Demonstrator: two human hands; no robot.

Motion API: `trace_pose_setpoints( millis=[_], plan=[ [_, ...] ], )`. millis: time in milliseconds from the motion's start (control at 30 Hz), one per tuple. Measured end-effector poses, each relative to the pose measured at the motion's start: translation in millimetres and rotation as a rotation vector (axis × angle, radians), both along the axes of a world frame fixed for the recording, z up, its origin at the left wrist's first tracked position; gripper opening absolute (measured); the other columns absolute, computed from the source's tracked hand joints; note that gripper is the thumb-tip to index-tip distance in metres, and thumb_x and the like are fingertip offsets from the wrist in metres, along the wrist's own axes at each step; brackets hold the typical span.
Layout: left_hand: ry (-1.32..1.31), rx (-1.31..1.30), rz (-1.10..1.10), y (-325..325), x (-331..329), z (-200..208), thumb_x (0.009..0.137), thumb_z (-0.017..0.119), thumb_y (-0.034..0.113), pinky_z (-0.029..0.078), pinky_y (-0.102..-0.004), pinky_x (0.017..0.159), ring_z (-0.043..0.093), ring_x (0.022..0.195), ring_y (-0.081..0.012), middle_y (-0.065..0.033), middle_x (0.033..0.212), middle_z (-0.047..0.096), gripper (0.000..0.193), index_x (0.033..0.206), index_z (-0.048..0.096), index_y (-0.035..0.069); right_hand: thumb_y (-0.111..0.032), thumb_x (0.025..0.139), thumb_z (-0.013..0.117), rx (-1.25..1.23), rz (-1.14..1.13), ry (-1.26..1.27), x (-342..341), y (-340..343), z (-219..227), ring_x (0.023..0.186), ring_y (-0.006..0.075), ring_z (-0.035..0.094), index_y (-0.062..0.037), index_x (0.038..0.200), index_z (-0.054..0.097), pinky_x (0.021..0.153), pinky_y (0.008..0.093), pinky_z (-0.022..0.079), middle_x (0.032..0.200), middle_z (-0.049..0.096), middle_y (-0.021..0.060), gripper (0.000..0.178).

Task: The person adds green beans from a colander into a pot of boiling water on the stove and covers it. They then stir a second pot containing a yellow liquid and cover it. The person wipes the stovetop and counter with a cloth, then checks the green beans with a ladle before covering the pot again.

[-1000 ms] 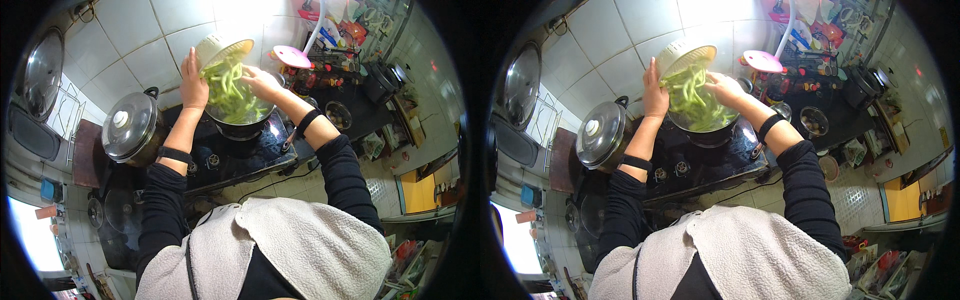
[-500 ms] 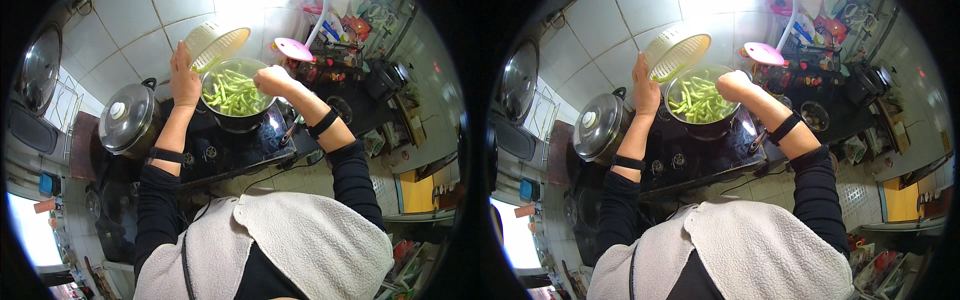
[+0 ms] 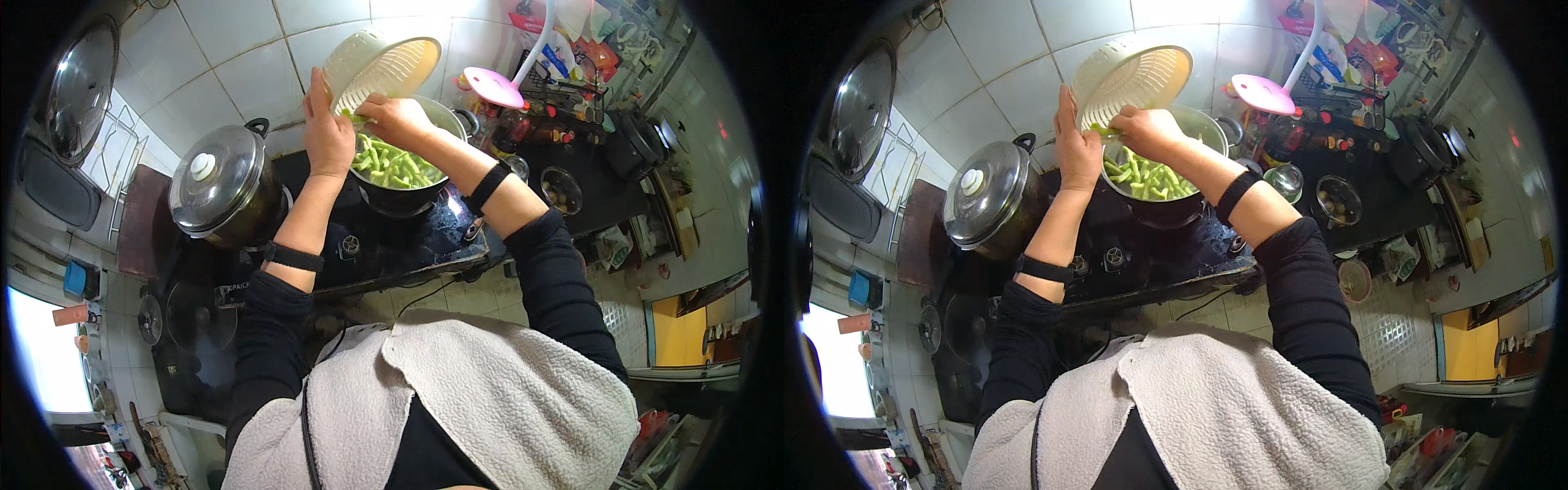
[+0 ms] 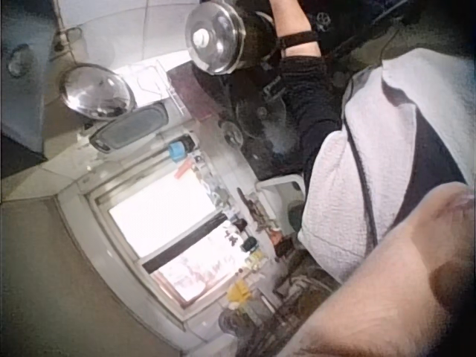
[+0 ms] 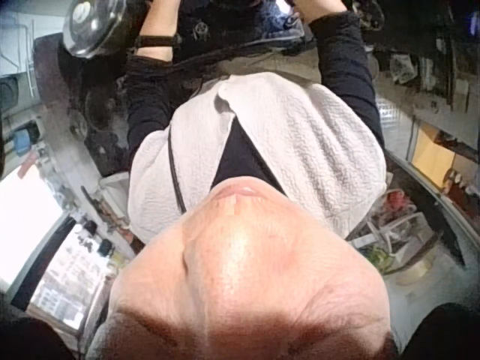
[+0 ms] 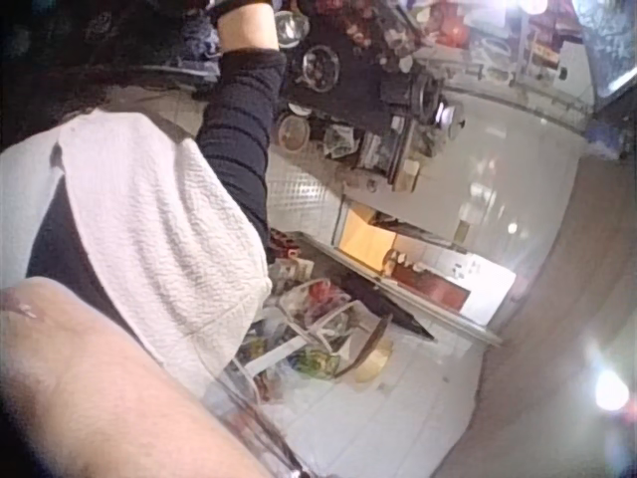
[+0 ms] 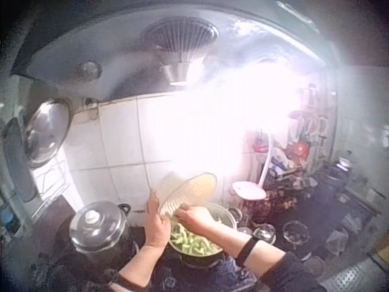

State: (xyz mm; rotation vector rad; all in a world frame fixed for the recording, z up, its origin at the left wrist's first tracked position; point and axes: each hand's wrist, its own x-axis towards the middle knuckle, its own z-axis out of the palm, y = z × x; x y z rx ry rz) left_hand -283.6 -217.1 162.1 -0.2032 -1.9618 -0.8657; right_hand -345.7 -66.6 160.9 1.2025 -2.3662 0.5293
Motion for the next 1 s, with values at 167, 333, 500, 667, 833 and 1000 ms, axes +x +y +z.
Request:
trace_pose_setpoints(
  millis=[167,333,500,667,833,1000],
  plan=[
    [0.109,-0.047,0.169,-44,5,22,0.073,0.045,-0.010,0.048,-0.0430,0.092,0.049,0.115,-0.0421,-0.0229,0.135,0.043,0.076,0.145,0.027,0.006,-0.017,0.078,0.064,0.242,-0.130,-0.051,-1,28,-12,0.089,0.0288,0.064,-0.0186,0.105,0.066,0.073,0.0425,0.051,0.102,0.061,0.0064,0.027],
    [-0.003,0.383,-0.131,-52,42,35,0.075,0.039,-0.012,0.059,-0.0242,0.052,0.066,0.091,-0.0239,-0.0193,0.129,0.047,0.074,0.146,0.021,0.004,-0.023,0.072,0.070,0.597,-0.121,-0.036,-2,20,-32,0.120,0.0239,0.048,-0.0305,0.127,0.057,0.090,0.0435,0.044,0.134,0.049,0.0006,0.057],
    [-0.101,0.556,-0.251,-56,93,33,0.076,0.038,-0.011,0.060,-0.0241,0.055,0.066,0.090,-0.0233,-0.0175,0.123,0.051,0.071,0.145,0.021,0.000,-0.025,0.069,0.072,0.650,0.157,-0.180,-8,3,-50,0.117,0.0281,0.050,-0.0279,0.124,0.057,0.093,0.0454,0.044,0.126,0.053,0.0033,0.057],
    [-0.168,0.634,-0.106,-103,166,16,0.086,0.044,-0.006,0.062,-0.0294,0.059,0.068,0.084,-0.0273,-0.0234,0.117,0.056,0.044,0.129,0.035,-0.011,-0.014,0.068,0.067,0.589,0.232,-0.273,-11,55,-36,0.108,0.0306,0.055,-0.0267,0.109,0.066,0.088,0.0420,0.049,0.116,0.055,0.0050,0.043],
    [-0.149,0.663,0.135,-144,248,-6,0.088,0.045,-0.002,0.061,-0.0311,0.058,0.068,0.072,-0.0262,-0.0248,0.108,0.061,0.043,0.128,0.034,-0.016,-0.019,0.069,0.069,0.501,0.026,-0.315,-8,83,-25,0.106,0.0310,0.058,-0.0253,0.121,0.060,0.086,0.0422,0.050,0.121,0.054,0.0092,0.053],
    [-0.106,0.814,0.349,-168,320,-24,0.088,0.044,-0.002,0.061,-0.0359,0.060,0.065,0.093,-0.0317,-0.0245,0.124,0.053,0.053,0.138,0.029,-0.007,-0.023,0.068,0.073,0.511,0.076,-0.450,-3,55,-48,0.106,0.0381,0.057,-0.0213,0.135,0.048,0.091,0.0440,0.048,0.126,0.050,0.0158,0.071]
  ],
)
